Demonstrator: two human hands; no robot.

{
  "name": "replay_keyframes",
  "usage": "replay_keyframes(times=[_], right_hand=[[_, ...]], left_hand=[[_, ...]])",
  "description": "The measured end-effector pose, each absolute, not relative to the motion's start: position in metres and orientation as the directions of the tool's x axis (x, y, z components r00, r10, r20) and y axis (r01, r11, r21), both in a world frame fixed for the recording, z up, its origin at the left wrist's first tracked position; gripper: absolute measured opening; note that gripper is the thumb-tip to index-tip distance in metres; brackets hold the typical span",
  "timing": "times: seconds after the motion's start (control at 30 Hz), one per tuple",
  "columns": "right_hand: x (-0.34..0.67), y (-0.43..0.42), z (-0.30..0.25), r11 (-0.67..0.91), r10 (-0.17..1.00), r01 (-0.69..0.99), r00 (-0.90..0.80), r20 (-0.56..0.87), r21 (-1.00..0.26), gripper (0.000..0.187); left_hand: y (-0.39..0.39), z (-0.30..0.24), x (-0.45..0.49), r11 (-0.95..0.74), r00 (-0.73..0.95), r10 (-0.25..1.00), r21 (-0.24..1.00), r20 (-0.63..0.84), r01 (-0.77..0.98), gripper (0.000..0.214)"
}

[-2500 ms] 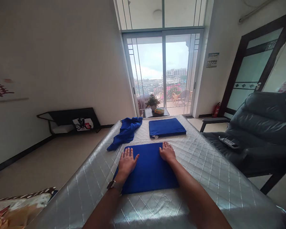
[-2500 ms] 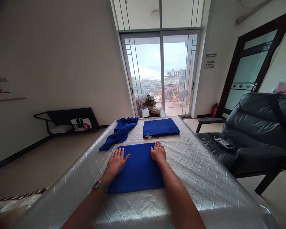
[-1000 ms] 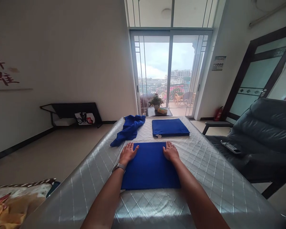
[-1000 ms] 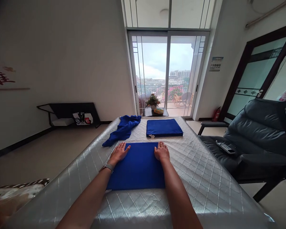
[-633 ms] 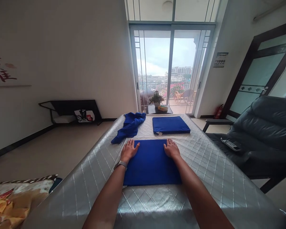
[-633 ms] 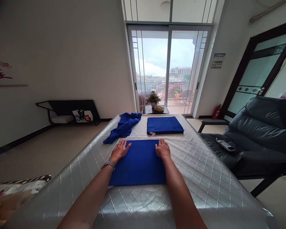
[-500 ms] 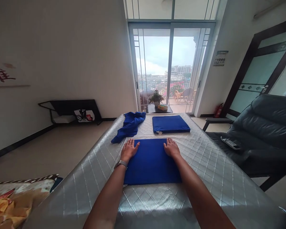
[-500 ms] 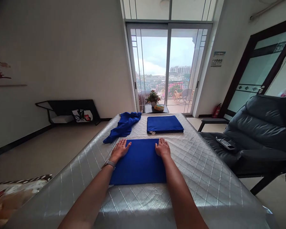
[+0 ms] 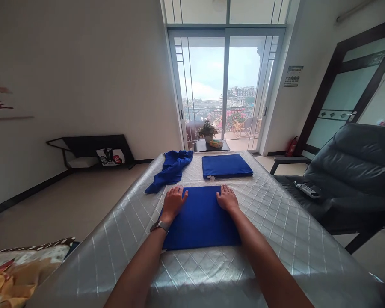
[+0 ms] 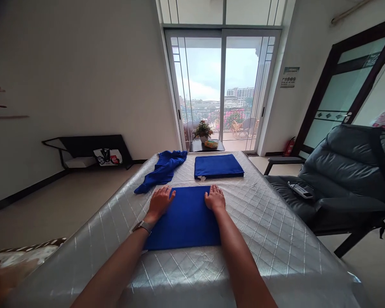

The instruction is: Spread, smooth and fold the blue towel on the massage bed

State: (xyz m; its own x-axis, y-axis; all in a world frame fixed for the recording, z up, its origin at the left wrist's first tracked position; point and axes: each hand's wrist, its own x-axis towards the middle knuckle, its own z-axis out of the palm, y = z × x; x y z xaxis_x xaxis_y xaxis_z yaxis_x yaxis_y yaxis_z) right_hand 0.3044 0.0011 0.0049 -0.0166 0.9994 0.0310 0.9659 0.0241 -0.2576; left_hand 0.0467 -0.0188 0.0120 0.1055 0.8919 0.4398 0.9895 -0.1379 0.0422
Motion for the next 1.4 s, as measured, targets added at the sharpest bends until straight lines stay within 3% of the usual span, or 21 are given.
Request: replay_keyframes(times=[0.17, 0.33, 0.5, 0.8, 0.93, 1.23, 1.4], right_hand=[[0.305, 0.002, 0.003, 0.026, 0.999, 0.966, -0.015, 0.048, -0.256, 0.068], [0.312, 0.0, 0.0, 0.077, 0.997, 0.978, -0.074, 0.026, -0.191, 0.064], [0.311, 0.002, 0.001, 0.063, 0.998, 0.976, -0.058, 0.033, -0.206, 0.065], [0.307, 0.003, 0.004, 0.032, 0.999, 0.969, -0.029, 0.016, -0.246, 0.068], [0.307, 0.003, 0.005, 0.032, 0.999, 0.97, -0.029, 0.02, -0.241, 0.068], [0.306, 0.003, 0.006, 0.041, 0.999, 0.975, -0.034, 0.036, -0.217, 0.067], [0.303, -0.013, 0.014, 0.128, 0.968, 0.978, -0.088, 0.235, -0.162, 0.059]], left_hand=[[-0.022, 0.018, 0.123, -0.314, 0.235, 0.897, 0.165, 0.374, 0.935, 0.048], [-0.02, 0.004, 0.195, -0.464, 0.377, 0.858, 0.211, 0.349, 0.86, 0.053], [-0.011, -0.009, 0.187, -0.363, 0.312, 0.925, 0.27, 0.216, 0.892, 0.069], [-0.004, -0.004, 0.056, -0.101, 0.091, 0.994, 0.179, 0.061, 0.979, 0.085], [-0.002, -0.01, 0.017, -0.003, -0.011, 0.997, 0.173, 0.077, 0.985, 0.091], [0.0, -0.019, 0.013, 0.0, -0.028, 0.989, 0.188, 0.146, 0.982, 0.092], [0.0, -0.019, 0.013, 0.008, -0.036, 0.987, 0.18, 0.154, 0.984, 0.089]])
